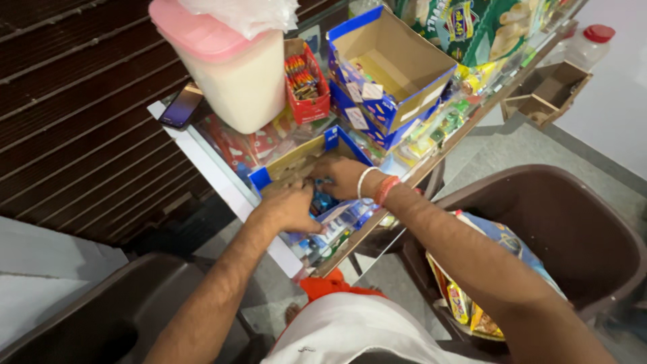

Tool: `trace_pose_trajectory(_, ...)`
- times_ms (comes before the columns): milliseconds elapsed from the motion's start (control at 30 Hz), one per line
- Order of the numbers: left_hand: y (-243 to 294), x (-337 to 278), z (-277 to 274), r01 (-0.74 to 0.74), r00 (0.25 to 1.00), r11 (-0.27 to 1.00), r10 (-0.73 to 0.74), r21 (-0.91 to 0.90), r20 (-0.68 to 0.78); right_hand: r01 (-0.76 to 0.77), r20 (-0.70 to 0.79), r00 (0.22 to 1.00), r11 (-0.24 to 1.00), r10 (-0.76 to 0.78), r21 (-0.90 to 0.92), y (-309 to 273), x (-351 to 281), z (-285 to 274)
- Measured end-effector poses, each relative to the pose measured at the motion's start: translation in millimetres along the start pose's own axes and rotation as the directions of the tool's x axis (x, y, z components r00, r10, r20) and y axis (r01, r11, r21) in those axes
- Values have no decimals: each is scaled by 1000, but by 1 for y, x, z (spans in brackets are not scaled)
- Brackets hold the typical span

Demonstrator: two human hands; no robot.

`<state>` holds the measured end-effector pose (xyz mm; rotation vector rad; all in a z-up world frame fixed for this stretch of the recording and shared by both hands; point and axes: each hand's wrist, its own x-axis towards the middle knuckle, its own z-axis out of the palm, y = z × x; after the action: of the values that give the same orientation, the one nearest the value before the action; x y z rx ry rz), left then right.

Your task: The person organizes snack items on a glass display counter. They move boxes of biscuits and candies, transfer items between containers, and use a pair of scissors to open a plastic package. The person also places items into a tote bag and a red bucket.

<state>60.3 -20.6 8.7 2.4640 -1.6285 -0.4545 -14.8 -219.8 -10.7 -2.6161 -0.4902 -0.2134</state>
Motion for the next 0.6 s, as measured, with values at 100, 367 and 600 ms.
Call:
trace_pose_trajectory(100, 2, -1, -11, -1, 995, 999, 6, -46, 102, -401, 189, 894, 914, 406, -69, -21, 3, 0)
trace_pose_trajectory(367, 36, -15, -24, -123, 928, 981, 168, 151, -334, -275, -408, 888, 956, 213, -99, -66, -42, -33)
trace_pose_trajectory(600, 135, 4, -23, -505, 752, 862, 410, -52, -517, -420, -682, 663, 908, 310, 6, -97, -139, -61)
